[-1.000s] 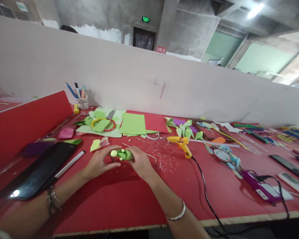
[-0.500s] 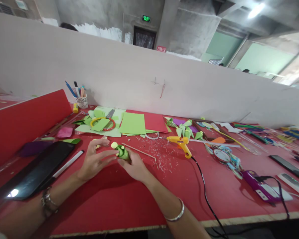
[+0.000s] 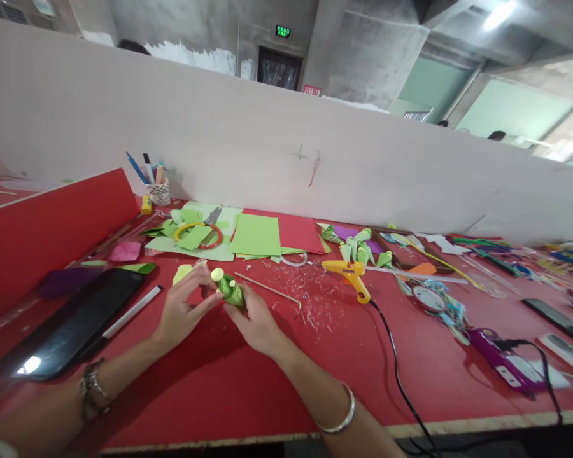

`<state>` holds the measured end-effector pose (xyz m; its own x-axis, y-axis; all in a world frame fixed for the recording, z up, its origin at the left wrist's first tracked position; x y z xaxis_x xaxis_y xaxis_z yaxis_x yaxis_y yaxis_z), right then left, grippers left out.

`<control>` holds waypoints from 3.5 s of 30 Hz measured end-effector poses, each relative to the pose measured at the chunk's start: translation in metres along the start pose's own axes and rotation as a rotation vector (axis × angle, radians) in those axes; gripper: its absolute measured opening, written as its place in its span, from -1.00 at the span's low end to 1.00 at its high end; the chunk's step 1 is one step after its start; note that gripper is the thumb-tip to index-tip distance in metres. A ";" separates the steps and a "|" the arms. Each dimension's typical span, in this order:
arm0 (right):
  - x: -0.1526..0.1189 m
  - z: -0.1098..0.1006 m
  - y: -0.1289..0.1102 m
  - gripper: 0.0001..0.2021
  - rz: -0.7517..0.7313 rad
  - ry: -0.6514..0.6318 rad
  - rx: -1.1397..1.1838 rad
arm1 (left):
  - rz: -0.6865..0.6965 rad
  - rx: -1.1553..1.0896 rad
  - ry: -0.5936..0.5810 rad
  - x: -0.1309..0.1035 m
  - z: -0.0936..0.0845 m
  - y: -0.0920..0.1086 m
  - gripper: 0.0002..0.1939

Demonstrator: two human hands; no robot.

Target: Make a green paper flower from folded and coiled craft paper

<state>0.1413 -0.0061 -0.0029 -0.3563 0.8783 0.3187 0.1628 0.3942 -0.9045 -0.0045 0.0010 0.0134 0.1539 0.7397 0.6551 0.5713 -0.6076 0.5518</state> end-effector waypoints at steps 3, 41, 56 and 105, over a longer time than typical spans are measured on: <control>0.000 0.000 0.000 -0.70 -0.010 0.005 -0.012 | -0.024 -0.055 0.003 0.000 0.001 0.001 -0.87; 0.000 -0.002 0.006 -0.79 0.048 -0.012 -0.004 | -0.186 -0.285 -0.110 0.001 0.007 -0.005 -0.90; -0.001 -0.001 0.009 -0.72 0.112 -0.043 0.098 | -0.137 -0.225 -0.094 0.001 0.006 -0.003 -0.90; 0.006 -0.029 0.006 -0.63 -0.110 -0.304 -0.433 | -0.081 -0.129 -0.198 -0.005 0.011 0.001 -0.89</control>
<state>0.1669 0.0097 0.0022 -0.6324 0.7329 0.2506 0.4507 0.6113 -0.6505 0.0047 -0.0002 0.0052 0.2744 0.8218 0.4993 0.4826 -0.5668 0.6677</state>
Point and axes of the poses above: each hand's wrist, its own x-axis towards the middle knuckle, its own z-axis out of the palm, y = z × x, the point moved 2 cm from there along x, towards the middle knuckle, and after that the axes turned 8 degrees about x, right-handed, at the moved point
